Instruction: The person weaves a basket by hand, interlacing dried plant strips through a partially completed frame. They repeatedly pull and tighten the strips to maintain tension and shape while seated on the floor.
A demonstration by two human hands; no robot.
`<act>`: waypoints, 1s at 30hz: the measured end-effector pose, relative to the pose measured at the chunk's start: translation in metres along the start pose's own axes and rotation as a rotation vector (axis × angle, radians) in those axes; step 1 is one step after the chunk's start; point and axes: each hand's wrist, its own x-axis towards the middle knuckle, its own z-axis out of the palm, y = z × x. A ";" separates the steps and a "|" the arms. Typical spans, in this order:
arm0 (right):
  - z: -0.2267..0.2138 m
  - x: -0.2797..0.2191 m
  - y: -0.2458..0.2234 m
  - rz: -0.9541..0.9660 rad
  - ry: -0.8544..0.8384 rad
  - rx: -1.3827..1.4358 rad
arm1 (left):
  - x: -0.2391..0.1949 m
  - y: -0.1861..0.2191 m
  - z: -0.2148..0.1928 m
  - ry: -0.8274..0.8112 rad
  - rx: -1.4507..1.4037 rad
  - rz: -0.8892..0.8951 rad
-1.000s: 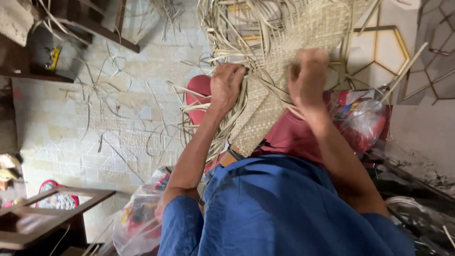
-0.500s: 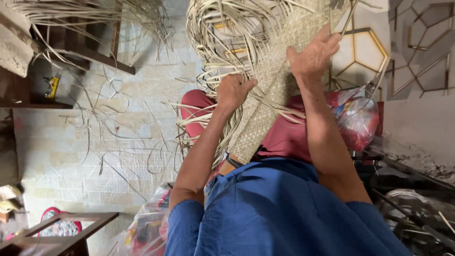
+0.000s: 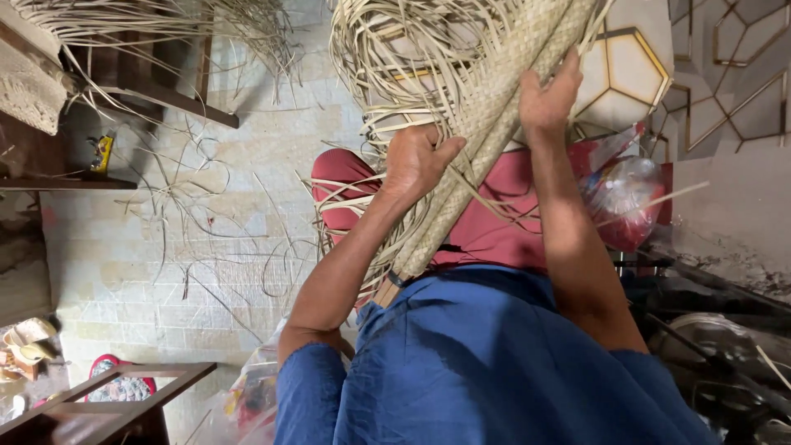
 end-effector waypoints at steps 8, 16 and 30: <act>-0.006 -0.068 -0.035 -0.098 -0.017 -0.205 | -0.044 -0.016 -0.006 -0.063 -0.064 -0.063; 0.029 -0.071 0.046 -0.231 -0.034 -0.249 | 0.020 -0.025 0.005 -0.050 0.206 0.055; 0.043 -0.152 0.037 -0.231 -0.278 -0.125 | -0.042 -0.039 -0.015 0.032 0.231 0.070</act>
